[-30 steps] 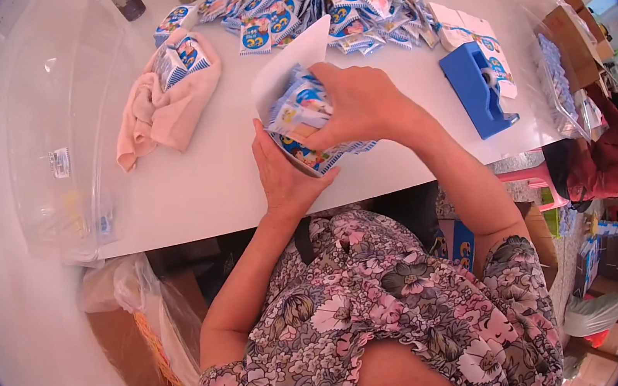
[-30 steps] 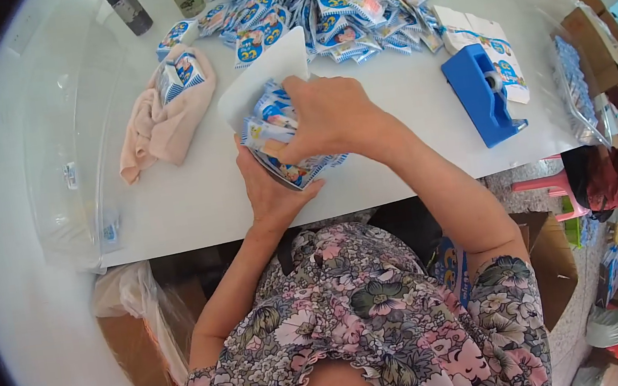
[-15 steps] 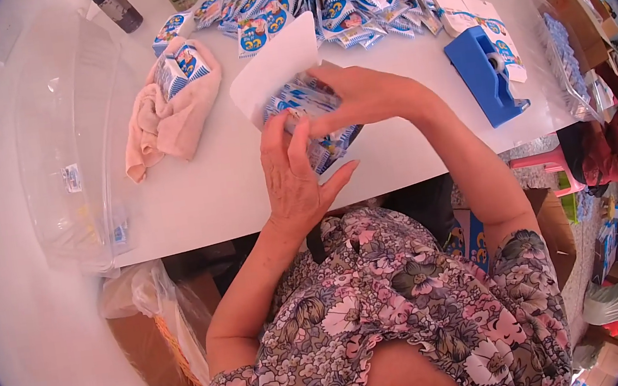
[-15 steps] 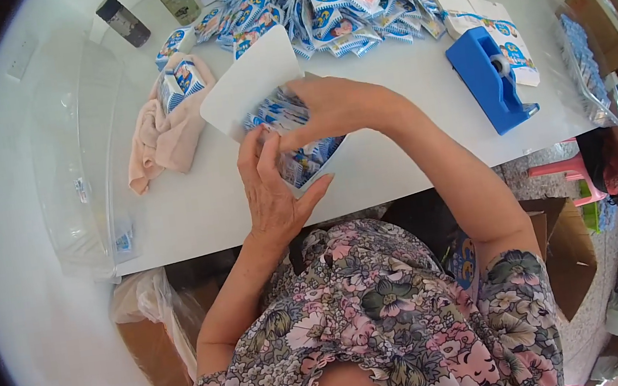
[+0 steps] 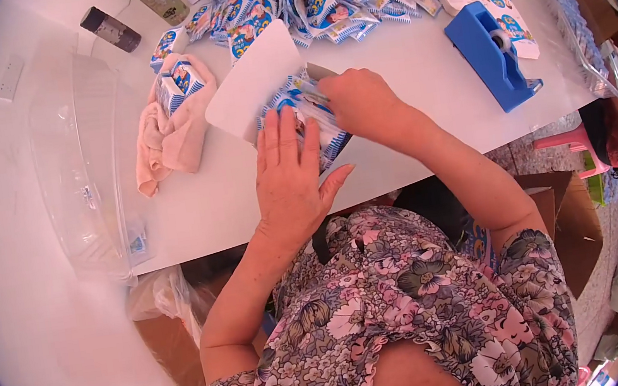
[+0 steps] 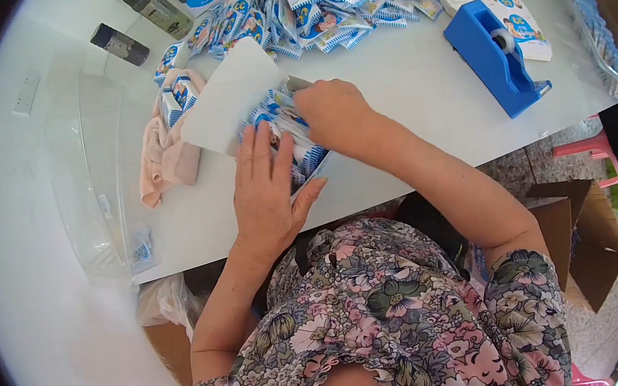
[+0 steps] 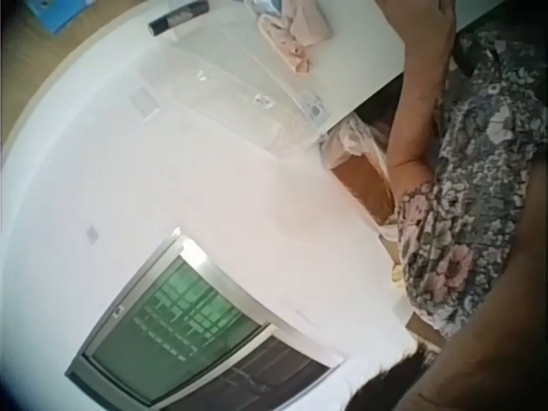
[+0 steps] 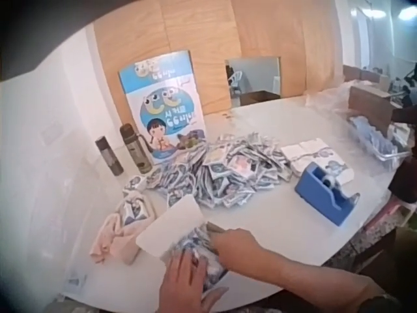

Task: Packing individual detergent sachets into white product boxes and sealing them with tape before placing them into a shipping carton.

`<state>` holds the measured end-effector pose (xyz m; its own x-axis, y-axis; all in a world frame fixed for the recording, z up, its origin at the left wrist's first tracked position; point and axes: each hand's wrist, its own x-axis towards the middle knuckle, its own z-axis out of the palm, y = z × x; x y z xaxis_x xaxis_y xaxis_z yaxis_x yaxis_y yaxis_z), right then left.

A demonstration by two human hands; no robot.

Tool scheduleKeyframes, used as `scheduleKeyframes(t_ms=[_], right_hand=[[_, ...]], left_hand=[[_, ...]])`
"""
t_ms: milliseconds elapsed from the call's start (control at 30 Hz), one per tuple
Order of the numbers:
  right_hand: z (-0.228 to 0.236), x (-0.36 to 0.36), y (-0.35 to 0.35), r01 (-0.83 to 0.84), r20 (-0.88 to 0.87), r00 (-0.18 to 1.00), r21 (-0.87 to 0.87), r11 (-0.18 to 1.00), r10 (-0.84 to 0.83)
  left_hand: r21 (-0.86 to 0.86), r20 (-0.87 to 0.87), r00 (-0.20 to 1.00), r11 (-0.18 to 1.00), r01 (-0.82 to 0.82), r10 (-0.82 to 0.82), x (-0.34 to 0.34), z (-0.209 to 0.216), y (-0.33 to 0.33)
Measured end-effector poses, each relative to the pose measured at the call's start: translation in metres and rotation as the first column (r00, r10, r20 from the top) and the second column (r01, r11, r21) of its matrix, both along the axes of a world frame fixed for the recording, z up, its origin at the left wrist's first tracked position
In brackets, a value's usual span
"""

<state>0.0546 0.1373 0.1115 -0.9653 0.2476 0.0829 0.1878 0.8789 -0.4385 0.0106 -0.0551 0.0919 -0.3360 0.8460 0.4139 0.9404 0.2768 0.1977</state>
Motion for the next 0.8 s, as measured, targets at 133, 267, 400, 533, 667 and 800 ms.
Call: scheduleKeyframes(t_ms=[133,267,400,533,667,800], right_hand=[[0.002,0.006,0.011,0.098,-0.318,0.948,0.293,0.951,0.001],[-0.026,0.004,0.030,0.075,-0.538,0.841,0.200,0.977,0.046],[-0.059,0.002,0.023,0.050,-0.208,0.965,-0.449,0.892,-0.159],[-0.071,0.013,0.001,0.140,-0.229,0.930,-0.504,0.852,-0.288],[-0.059,0.020,-0.021,0.117,-0.174,0.953,-0.547,0.829,-0.249],[-0.062,0.025,-0.021,0.051,-0.214,0.942,-0.669,0.742,-0.258]], left_hand=[[-0.191,-0.102,0.994,0.982,0.010,-0.030,-0.005,-0.004,0.010],[-0.242,-0.088,0.994,0.970,0.037,-0.060,-0.012,-0.004,0.017],[-0.322,-0.009,0.998,0.945,0.059,-0.065,-0.023,-0.004,0.016],[-0.362,0.066,0.994,0.926,0.105,-0.086,-0.041,0.004,0.003],[-0.404,-0.083,0.995,0.915,0.022,-0.061,-0.053,0.005,-0.009],[-0.245,-0.088,0.995,0.969,0.021,-0.044,-0.031,0.018,-0.012]])
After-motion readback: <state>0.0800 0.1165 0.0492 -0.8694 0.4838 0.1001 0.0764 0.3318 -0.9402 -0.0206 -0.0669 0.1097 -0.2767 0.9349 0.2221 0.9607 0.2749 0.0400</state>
